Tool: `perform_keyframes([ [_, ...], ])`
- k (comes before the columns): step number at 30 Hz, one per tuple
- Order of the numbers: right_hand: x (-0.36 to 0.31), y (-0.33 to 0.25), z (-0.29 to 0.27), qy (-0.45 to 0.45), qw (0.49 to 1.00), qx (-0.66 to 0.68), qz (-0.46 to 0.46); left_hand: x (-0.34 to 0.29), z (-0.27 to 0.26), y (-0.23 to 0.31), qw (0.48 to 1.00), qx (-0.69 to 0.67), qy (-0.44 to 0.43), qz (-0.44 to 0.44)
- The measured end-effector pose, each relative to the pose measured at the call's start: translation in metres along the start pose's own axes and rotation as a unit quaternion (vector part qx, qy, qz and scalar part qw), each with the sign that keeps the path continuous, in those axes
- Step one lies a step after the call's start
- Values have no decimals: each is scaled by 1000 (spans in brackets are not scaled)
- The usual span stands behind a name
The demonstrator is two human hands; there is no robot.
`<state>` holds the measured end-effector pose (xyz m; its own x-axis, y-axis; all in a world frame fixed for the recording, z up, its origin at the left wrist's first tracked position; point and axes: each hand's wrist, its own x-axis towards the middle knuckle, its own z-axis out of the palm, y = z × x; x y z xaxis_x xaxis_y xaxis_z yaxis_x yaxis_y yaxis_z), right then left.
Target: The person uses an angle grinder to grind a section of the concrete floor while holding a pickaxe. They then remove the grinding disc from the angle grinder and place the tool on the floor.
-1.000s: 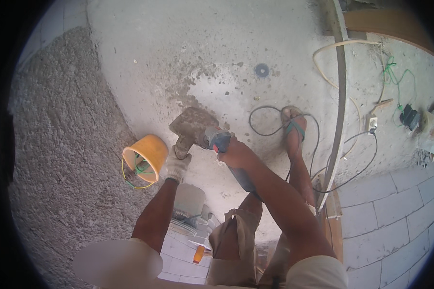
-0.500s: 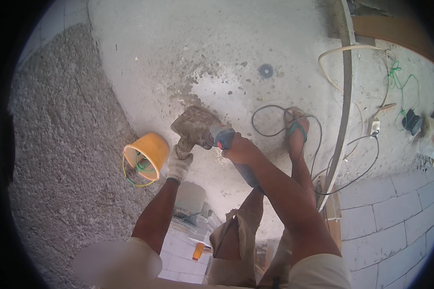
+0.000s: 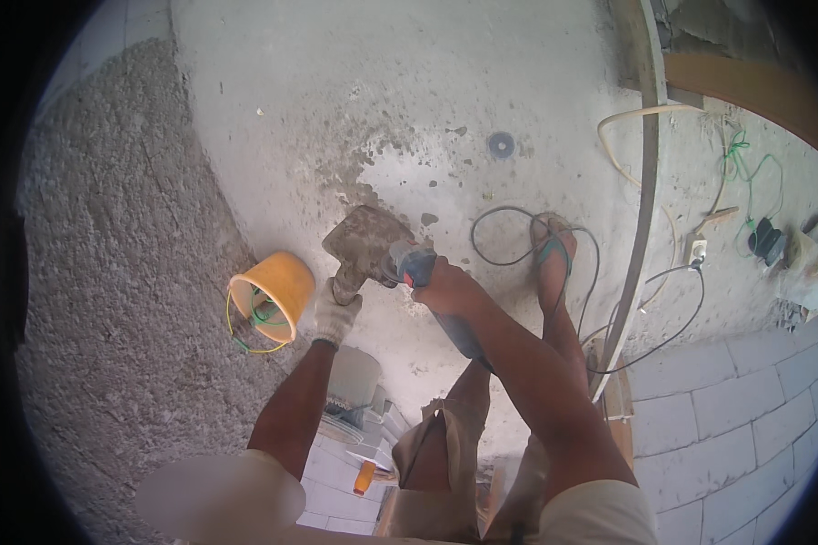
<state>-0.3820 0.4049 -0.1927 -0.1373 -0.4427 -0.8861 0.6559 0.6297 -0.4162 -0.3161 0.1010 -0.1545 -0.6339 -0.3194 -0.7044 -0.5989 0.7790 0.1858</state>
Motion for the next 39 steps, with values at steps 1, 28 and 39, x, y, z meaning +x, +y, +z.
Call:
perform_keyframes([
  [1, 3, -1, -2, 1, 1000, -4, -3, -1, -1, 3, 1000, 10, 0, -1],
  [28, -14, 27, 15, -3, 997, 73, 26, -2, 1, 2, 999, -28, 15, 13],
  [39, -20, 37, 22, 19, 997, 65, 21, -2, -1, 3, 1000, -9, 8, 13],
])
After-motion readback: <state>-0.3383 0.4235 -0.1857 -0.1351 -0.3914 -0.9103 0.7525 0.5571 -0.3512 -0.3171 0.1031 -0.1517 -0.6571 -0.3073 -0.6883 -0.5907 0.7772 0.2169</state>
